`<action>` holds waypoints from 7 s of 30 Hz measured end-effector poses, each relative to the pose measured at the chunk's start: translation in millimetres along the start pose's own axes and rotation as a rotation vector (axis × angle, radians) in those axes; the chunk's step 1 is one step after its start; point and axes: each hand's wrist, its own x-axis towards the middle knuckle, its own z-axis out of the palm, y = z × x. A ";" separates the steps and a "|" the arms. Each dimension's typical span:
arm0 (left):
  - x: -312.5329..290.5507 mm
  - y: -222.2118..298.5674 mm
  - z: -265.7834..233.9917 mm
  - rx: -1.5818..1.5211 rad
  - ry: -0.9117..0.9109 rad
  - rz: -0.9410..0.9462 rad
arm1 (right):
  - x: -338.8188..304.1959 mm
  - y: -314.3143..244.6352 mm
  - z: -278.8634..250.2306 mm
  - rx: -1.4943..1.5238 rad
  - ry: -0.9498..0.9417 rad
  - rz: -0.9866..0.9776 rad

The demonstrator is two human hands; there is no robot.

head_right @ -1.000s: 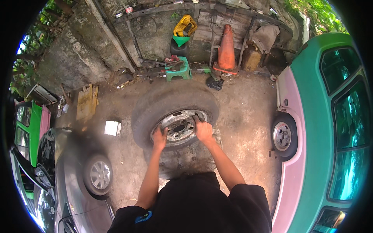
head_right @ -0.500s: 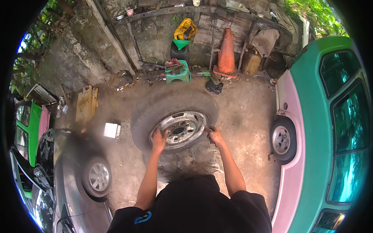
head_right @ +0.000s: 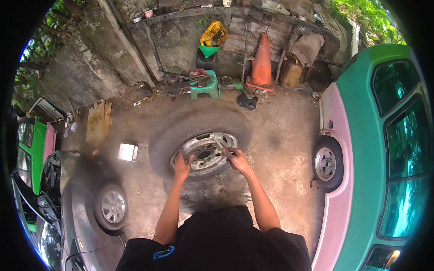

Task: The person uses a tire iron to pry the tire bead off the rim, working around the circumference and flipping the tire to access both sides. The tire remains on the rim throughout the clip.

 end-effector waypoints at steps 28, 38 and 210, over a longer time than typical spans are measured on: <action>-8.4 0.3 -2.9 -0.048 -0.062 0.042 | 7.4 -10.5 18.7 -0.902 0.578 -0.198; -8.0 8.2 2.3 -0.010 -0.066 -0.011 | 1.6 15.8 12.7 -0.937 0.596 -0.340; -4.0 -12.3 -5.0 -0.210 -0.127 0.091 | -13.3 -21.3 19.4 -0.635 0.728 -0.341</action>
